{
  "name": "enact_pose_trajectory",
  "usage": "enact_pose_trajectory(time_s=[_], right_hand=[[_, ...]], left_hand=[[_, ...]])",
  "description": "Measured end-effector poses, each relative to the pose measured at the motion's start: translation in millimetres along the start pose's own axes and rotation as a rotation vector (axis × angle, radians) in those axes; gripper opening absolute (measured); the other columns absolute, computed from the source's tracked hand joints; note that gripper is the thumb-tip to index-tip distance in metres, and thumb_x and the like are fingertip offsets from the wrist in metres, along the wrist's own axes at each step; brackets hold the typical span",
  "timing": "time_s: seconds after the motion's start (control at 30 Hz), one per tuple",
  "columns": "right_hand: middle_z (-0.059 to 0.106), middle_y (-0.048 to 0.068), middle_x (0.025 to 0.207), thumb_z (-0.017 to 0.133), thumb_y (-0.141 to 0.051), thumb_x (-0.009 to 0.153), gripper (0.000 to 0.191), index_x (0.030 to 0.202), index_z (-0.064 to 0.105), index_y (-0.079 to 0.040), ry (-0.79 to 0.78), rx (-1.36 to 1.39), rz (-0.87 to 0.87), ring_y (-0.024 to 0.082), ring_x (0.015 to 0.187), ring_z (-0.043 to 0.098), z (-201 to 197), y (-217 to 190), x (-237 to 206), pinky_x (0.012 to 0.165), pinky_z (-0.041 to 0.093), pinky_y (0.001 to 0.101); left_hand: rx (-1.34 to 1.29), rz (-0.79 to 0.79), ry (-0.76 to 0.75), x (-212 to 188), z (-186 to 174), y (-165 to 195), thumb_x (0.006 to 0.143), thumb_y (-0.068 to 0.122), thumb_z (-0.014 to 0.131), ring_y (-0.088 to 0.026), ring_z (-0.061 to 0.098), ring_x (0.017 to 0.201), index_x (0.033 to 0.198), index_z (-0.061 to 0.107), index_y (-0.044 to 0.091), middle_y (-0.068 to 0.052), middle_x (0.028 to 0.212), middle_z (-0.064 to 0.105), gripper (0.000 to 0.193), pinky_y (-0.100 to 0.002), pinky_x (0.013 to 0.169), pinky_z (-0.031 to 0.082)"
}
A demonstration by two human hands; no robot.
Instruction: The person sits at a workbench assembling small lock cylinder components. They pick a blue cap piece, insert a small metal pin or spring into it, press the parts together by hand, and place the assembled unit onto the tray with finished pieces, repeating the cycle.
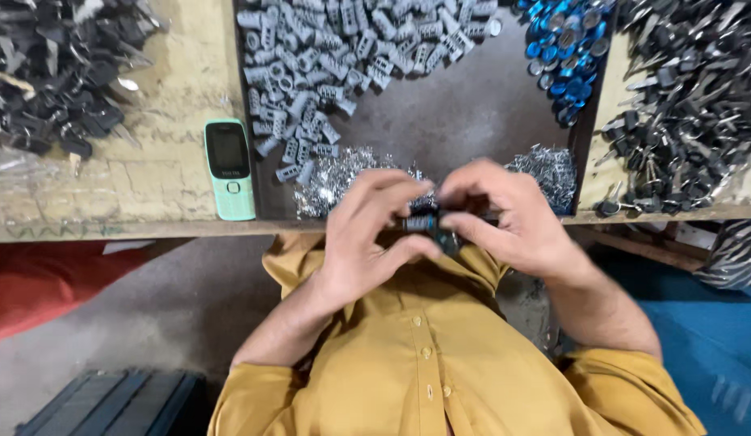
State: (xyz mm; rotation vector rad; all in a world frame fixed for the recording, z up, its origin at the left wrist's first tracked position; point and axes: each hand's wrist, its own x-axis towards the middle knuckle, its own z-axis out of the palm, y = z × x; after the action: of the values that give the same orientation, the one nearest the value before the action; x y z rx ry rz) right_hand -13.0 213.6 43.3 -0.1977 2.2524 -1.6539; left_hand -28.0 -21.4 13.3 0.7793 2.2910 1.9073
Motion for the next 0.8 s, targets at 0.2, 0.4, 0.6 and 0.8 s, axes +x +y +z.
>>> enact_pose_trajectory(time_s=[0.2, 0.4, 0.6, 0.8], right_hand=[[0.069, 0.011, 0.118, 0.066, -0.001, 0.111, 0.012, 0.123, 0.067, 0.000, 0.542, -0.222, -0.153, 0.019, 0.106, 0.071, -35.8, -53.5, 11.5, 0.095, 0.059, 0.0278], [0.064, 0.012, 0.114, 0.075, 0.002, 0.094, 0.014, 0.104, 0.075, -0.008, 0.168, -0.688, -0.371, 0.020, 0.097, 0.066, -0.6, -26.2, 47.4, 0.082, 0.056, 0.0314], [0.061, 0.007, 0.101, 0.078, 0.001, 0.082, 0.021, 0.100, 0.076, -0.011, 0.118, -0.801, -0.334, 0.028, 0.087, 0.059, 18.3, 7.3, 52.6, 0.075, 0.048, 0.0411], [0.061, 0.013, 0.107, 0.076, 0.001, 0.087, 0.019, 0.101, 0.064, -0.004, 0.236, -0.720, -0.359, 0.033, 0.098, 0.062, 19.6, 4.2, 52.2, 0.083, 0.050, 0.0421]], left_hand=[[-0.015, -0.040, 0.297, -15.0, -10.6, -23.9, 0.101, 0.045, 0.071, -0.010, 0.061, 0.081, 0.117, 0.065, 0.001, -0.009, 0.111, 0.065, 0.046, -0.022, 0.065, 0.053], [0.102, 0.067, 0.384, -17.9, -5.8, -36.4, 0.108, 0.026, 0.069, -0.018, 0.066, 0.085, 0.110, 0.066, 0.002, -0.010, 0.104, 0.068, 0.024, -0.027, 0.071, 0.053], [0.045, 0.022, 0.317, -17.5, -12.2, -31.2, 0.102, 0.008, 0.070, -0.019, 0.064, 0.080, 0.107, 0.067, -0.001, -0.012, 0.100, 0.068, 0.010, -0.028, 0.067, 0.051], [0.126, 0.086, 0.329, -6.6, -10.3, -26.1, 0.101, 0.005, 0.071, -0.022, 0.067, 0.089, 0.110, 0.066, 0.000, -0.011, 0.102, 0.068, 0.011, -0.029, 0.070, 0.054]])
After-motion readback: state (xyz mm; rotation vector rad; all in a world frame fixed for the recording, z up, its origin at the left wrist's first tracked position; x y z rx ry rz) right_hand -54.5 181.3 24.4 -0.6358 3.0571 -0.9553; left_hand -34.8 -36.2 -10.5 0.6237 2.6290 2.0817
